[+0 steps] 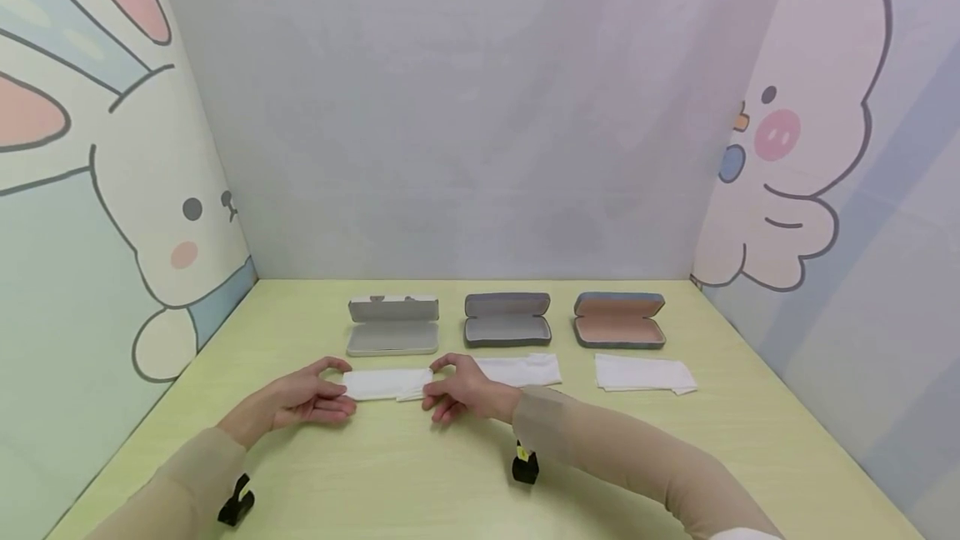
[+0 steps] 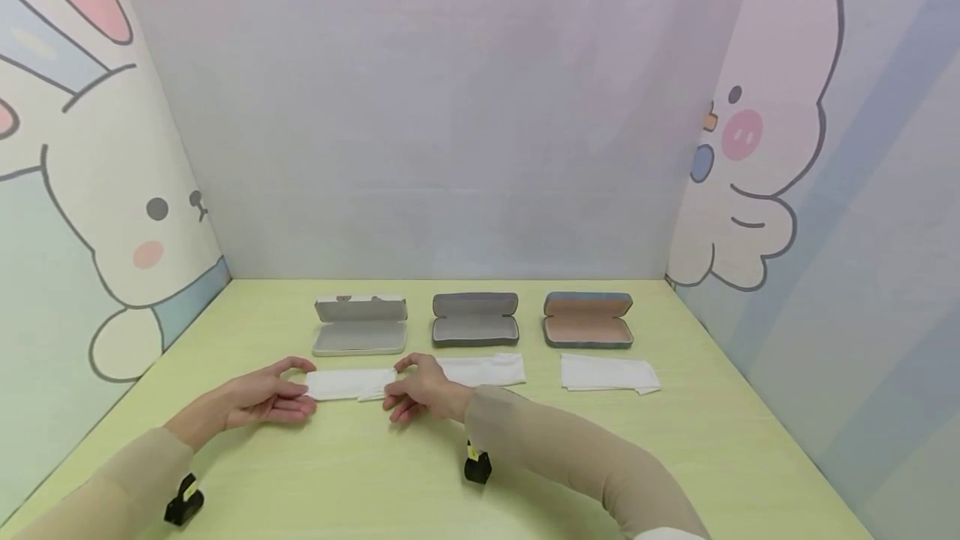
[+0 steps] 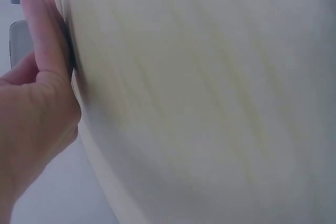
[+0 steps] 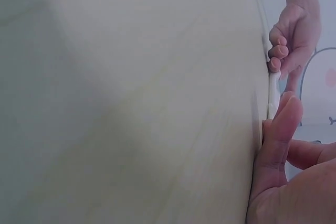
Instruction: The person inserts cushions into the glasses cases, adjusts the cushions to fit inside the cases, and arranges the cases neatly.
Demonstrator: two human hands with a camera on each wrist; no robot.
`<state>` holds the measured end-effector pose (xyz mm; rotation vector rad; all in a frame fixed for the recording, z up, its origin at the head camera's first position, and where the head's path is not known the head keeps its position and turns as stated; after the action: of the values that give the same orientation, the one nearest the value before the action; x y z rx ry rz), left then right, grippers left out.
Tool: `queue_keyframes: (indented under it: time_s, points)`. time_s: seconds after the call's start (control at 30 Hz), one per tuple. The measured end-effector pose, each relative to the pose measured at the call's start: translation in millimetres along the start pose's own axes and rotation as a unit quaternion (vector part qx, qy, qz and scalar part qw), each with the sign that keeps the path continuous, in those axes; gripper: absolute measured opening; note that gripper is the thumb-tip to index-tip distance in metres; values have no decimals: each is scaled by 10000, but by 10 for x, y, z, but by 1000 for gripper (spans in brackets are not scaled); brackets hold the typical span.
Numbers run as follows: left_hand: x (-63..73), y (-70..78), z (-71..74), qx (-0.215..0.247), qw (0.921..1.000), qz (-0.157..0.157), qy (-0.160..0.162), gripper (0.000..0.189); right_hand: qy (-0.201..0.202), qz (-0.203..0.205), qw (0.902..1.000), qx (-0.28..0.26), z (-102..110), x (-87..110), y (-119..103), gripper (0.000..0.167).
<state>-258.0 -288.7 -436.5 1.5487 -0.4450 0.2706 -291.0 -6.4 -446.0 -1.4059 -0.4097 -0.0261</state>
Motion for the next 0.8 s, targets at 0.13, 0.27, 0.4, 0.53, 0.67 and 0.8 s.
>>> queue_keyframes:
  time_s: [0.13,0.27,0.4,0.53,0.67,0.8]
  points:
    - [-7,-6,-5,-33,10000,-21,68,49,103,78,9999,-30,-29,-7,5,33]
    - [-19,-23,-22,-117,9998,-34,173,46,224,100,9997,-17,-50,-1,11,31]
    - [-22,-18,-53,-201,9992,-52,349,43,298,115,9995,50,-64,2,11,28]
    - [-18,-3,-78,-254,9982,-89,529,40,351,102,9993,103,-73,2,-2,23]
    - [-20,6,-100,-313,9978,-126,569,35,399,73,9990,165,-78,3,-15,19]
    - [-33,9,-116,-320,9978,-132,568,30,436,45,9989,184,-71,2,-21,18]
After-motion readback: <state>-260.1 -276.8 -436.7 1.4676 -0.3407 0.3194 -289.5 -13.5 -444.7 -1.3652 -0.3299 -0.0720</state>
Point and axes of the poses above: each hand's wrist, its own x-axis away from the middle knuckle, its own z-axis out of the back of the hand, y = z × x, the point moved 1 cm from there along -x, towards the middle knuckle, and after that the axes turned 15 degrees about y, right-handed, at the moved point
